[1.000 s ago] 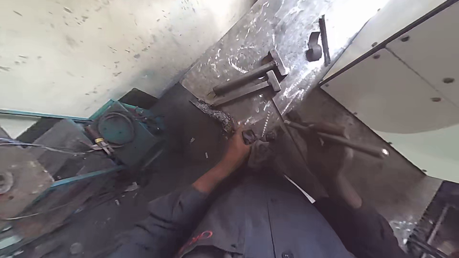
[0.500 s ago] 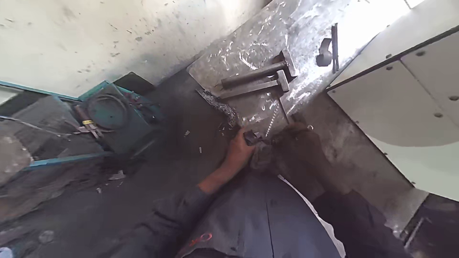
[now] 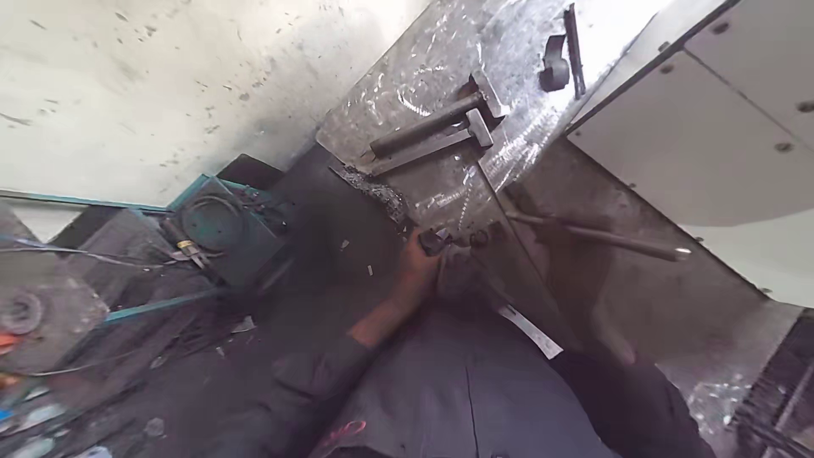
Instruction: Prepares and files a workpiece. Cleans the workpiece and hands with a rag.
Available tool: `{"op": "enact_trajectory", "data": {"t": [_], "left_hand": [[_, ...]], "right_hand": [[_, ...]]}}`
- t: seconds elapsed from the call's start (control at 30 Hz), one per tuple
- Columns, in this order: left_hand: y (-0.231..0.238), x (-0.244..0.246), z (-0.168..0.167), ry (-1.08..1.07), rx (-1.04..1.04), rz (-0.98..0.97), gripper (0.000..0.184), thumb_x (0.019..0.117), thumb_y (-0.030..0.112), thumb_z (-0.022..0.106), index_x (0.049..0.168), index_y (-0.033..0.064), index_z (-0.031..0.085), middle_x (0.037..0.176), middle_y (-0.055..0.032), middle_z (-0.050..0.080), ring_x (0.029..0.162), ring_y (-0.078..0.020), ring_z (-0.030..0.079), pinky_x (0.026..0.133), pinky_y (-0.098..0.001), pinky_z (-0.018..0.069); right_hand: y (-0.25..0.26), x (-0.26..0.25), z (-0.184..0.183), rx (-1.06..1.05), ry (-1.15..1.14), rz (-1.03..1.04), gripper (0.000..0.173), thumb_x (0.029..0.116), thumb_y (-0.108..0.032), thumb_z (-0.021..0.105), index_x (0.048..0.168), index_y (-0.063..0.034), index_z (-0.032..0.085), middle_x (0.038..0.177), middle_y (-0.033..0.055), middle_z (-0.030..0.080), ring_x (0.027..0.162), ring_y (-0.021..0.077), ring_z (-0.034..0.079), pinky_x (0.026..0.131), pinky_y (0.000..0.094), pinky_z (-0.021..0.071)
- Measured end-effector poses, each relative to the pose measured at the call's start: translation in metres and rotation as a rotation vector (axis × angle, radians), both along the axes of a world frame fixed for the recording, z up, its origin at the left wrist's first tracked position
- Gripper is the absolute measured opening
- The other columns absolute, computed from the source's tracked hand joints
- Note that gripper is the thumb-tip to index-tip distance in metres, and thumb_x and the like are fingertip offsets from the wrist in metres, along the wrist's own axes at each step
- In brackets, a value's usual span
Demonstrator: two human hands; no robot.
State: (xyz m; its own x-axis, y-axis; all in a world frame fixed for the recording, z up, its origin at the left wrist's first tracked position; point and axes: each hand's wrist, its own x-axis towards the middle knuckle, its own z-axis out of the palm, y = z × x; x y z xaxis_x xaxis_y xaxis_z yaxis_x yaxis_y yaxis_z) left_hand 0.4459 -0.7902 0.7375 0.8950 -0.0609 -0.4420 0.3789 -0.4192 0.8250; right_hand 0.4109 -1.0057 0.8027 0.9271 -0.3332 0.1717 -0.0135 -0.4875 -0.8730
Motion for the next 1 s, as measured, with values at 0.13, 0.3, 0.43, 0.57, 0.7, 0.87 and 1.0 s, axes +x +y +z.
{"op": "enact_trajectory", "data": {"t": [0.13,0.3,0.43,0.57,0.7,0.87,1.0], "left_hand": [[-0.006,-0.003,0.003,-0.053,-0.061,0.037,0.050,0.0848,0.019,0.079,0.125,-0.0019,0.057,0.104,-0.0071,0.070,0.096,-0.0063,0.069,0.089,-0.0270,0.0582],[-0.005,-0.007,-0.001,-0.079,-0.007,0.049,0.049,0.0858,0.021,0.079,0.123,-0.0025,0.058,0.104,-0.0077,0.070,0.096,-0.0067,0.068,0.089,-0.0273,0.0576],[-0.003,-0.005,-0.006,-0.101,-0.013,0.039,0.046,0.0857,0.021,0.078,0.122,-0.0011,0.059,0.103,-0.0074,0.070,0.096,-0.0073,0.068,0.089,-0.0285,0.0576],[-0.001,-0.013,-0.008,-0.119,-0.021,0.051,0.041,0.0848,0.019,0.079,0.116,-0.0002,0.060,0.096,-0.0050,0.070,0.088,-0.0058,0.068,0.083,-0.0272,0.0583],[-0.001,-0.018,-0.015,-0.178,0.025,0.020,0.043,0.0894,0.029,0.076,0.118,-0.0005,0.062,0.099,-0.0087,0.070,0.092,-0.0113,0.068,0.086,-0.0325,0.0577],[0.001,-0.025,-0.021,-0.216,-0.029,0.013,0.036,0.0892,0.026,0.076,0.111,-0.0010,0.064,0.093,-0.0096,0.070,0.087,-0.0120,0.068,0.082,-0.0310,0.0570],[0.002,-0.027,-0.019,-0.217,-0.083,-0.014,0.038,0.0911,0.026,0.074,0.113,-0.0031,0.064,0.096,-0.0108,0.071,0.089,-0.0134,0.069,0.084,-0.0322,0.0587]], "right_hand": [[-0.005,0.000,-0.037,-0.077,0.211,0.095,0.023,0.1009,-0.027,0.063,0.103,-0.0062,0.071,0.086,0.0041,0.070,0.076,0.0124,0.067,0.072,0.0370,0.0590],[-0.005,-0.021,-0.038,-0.149,0.180,0.056,0.025,0.1021,-0.028,0.060,0.108,-0.0075,0.075,0.100,0.0048,0.075,0.091,0.0117,0.072,0.086,0.0348,0.0603],[-0.002,-0.018,-0.045,-0.084,0.268,0.111,0.026,0.1016,-0.028,0.061,0.106,-0.0068,0.075,0.097,0.0060,0.074,0.091,0.0149,0.071,0.085,0.0396,0.0597],[0.004,-0.033,-0.042,0.022,-0.076,0.074,0.011,0.1001,-0.014,0.065,0.105,-0.0048,0.068,0.103,0.0034,0.074,0.095,0.0093,0.072,0.087,0.0297,0.0627],[0.003,-0.013,-0.034,-0.009,0.278,0.009,0.021,0.0991,-0.024,0.065,0.106,-0.0054,0.072,0.092,0.0034,0.073,0.084,0.0106,0.069,0.079,0.0353,0.0600],[-0.002,-0.008,-0.014,-0.052,-0.166,0.096,0.012,0.1001,-0.013,0.065,0.103,-0.0014,0.066,0.096,0.0043,0.074,0.089,0.0109,0.073,0.081,0.0311,0.0644],[0.023,0.008,-0.006,-0.155,0.383,0.055,0.028,0.0978,-0.030,0.065,0.104,-0.0043,0.073,0.090,0.0047,0.073,0.082,0.0110,0.071,0.078,0.0343,0.0601]]}}
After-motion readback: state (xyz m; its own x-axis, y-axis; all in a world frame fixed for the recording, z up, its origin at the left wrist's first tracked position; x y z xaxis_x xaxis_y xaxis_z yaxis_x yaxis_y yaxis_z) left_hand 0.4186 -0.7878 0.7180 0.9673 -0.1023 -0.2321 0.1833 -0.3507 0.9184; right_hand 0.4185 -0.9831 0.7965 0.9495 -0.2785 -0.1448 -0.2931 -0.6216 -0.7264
